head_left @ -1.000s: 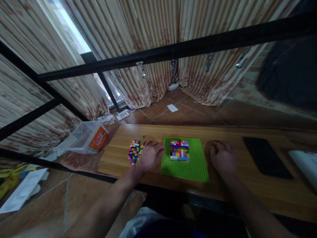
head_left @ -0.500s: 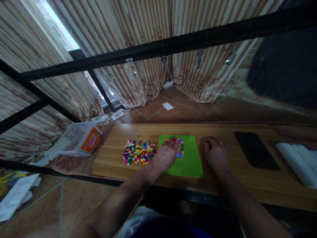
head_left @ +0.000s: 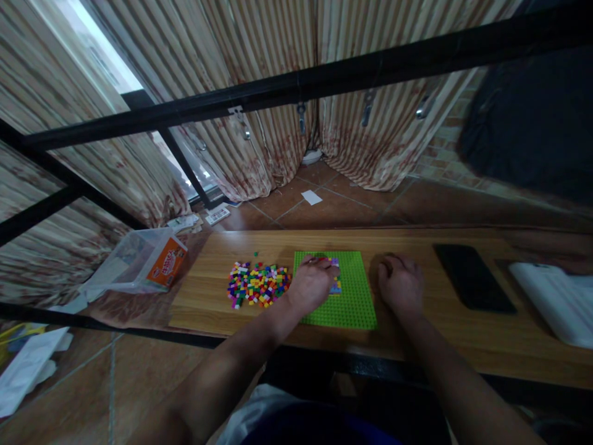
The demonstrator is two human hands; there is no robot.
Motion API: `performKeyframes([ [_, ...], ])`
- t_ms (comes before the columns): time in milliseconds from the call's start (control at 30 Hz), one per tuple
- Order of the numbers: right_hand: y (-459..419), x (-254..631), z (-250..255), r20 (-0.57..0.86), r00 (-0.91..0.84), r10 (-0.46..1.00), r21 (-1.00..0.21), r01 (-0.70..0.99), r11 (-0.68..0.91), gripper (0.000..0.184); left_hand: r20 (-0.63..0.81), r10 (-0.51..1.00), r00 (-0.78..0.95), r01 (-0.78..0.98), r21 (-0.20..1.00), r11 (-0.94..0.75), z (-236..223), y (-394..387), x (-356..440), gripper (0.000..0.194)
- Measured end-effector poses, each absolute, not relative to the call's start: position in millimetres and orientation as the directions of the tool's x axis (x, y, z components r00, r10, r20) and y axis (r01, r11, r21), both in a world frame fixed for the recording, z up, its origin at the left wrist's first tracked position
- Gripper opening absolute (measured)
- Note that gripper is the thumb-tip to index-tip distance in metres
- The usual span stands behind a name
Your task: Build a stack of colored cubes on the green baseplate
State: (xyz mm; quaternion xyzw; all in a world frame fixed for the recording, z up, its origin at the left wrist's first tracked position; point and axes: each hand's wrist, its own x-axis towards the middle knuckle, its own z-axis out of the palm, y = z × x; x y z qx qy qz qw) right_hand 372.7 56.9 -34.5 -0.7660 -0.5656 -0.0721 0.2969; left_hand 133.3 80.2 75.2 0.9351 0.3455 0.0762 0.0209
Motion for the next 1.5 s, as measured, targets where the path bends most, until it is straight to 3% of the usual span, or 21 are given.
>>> performKeyframes([
  [233,57.0,372.3,-33.8,0.457,0.354,0.816,-0.376,0.908,-0.184,0.034,0.182,0.681,0.710,0.675,0.103,-0.731,70.0,76.3,133.4,0.014],
  [667,56.0,372.5,-33.0,0.457,0.344,0.821,-0.369,0.912,-0.177,0.036,0.402,0.681,0.612,0.653,0.228,-0.722,35.6,62.6,134.8,0.028],
  [933,56.6,373.4,-34.6,0.434,0.349,0.831,-0.370,0.910,-0.189,0.036,0.435,0.679,0.591,0.660,0.223,-0.717,23.4,55.3,132.6,0.036],
  [1233,57.5,377.4,-41.2,0.464,0.324,0.825,-0.345,0.923,-0.169,0.036,0.344,0.665,0.663,0.661,0.146,-0.736,30.6,50.1,134.4,0.045],
  [1367,57.8,378.7,-41.7,0.476,0.303,0.825,-0.328,0.932,-0.152,0.037,0.347,0.695,0.630,0.658,0.238,-0.714,40.4,43.0,126.8,0.056],
  [1500,57.8,379.0,-41.9,0.492,0.293,0.820,-0.307,0.940,-0.152,0.038,0.447,0.800,0.401,0.716,0.392,-0.578,44.8,33.5,101.8,0.054],
])
